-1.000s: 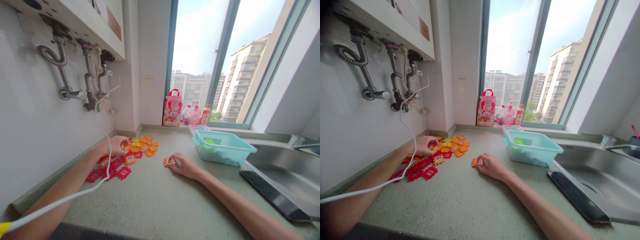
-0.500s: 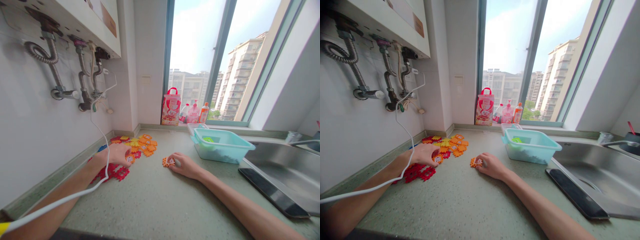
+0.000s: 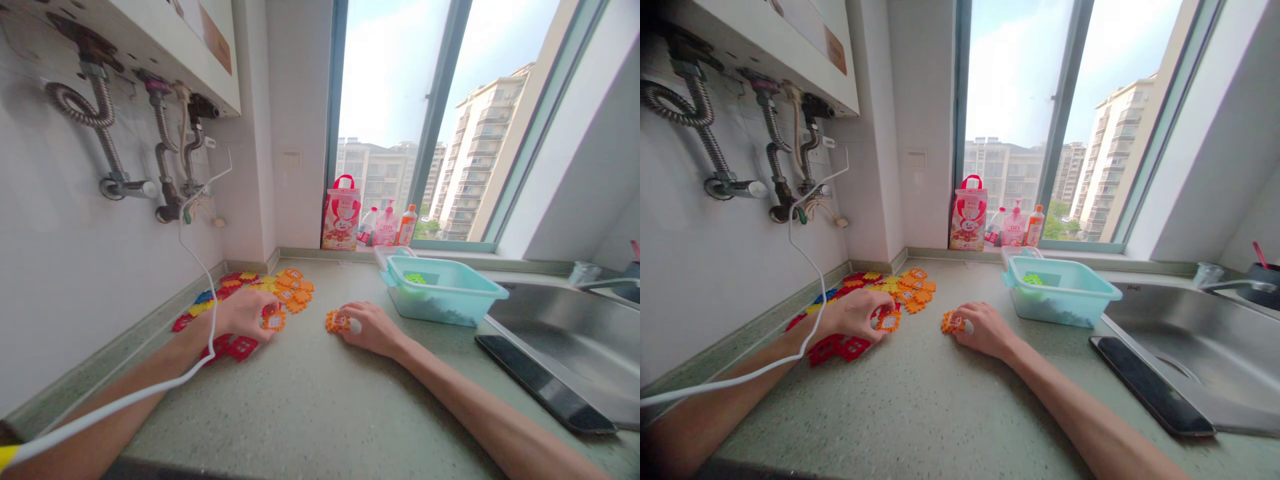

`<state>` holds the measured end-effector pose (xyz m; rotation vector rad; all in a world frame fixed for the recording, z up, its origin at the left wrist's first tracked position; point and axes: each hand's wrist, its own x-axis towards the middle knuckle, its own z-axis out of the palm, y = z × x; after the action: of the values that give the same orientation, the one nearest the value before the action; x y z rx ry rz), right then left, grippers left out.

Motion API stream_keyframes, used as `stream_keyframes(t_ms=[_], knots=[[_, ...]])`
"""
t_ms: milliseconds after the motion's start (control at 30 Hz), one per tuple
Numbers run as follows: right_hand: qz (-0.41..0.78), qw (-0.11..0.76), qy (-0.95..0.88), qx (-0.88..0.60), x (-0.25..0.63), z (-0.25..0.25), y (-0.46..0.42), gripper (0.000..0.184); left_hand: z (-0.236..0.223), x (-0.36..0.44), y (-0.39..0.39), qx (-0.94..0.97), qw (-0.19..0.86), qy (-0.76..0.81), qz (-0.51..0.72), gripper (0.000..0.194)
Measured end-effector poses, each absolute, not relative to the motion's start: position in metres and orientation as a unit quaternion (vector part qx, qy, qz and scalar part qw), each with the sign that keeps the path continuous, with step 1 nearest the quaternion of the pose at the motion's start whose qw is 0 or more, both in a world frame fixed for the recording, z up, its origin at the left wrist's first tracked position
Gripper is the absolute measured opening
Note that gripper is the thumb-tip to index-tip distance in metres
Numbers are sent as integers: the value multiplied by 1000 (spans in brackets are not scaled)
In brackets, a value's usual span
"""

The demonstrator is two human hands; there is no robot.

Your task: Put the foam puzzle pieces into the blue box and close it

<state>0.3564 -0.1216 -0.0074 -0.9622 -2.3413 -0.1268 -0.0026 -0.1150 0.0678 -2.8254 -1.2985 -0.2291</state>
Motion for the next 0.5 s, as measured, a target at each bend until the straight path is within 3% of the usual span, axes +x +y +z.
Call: stream_keyframes(t_ms=[133, 300, 500], knots=[[-213, 339, -852, -338, 376, 24, -124, 21, 60, 14, -126, -935, -43, -343, -86, 30], [-343, 391, -700, -490, 439, 68, -125, 23, 53, 22, -129, -941, -67, -322, -81, 26], [-296, 260, -575, -717, 501, 82, -128, 38, 53, 20, -127, -944, -69, -312, -86, 27]])
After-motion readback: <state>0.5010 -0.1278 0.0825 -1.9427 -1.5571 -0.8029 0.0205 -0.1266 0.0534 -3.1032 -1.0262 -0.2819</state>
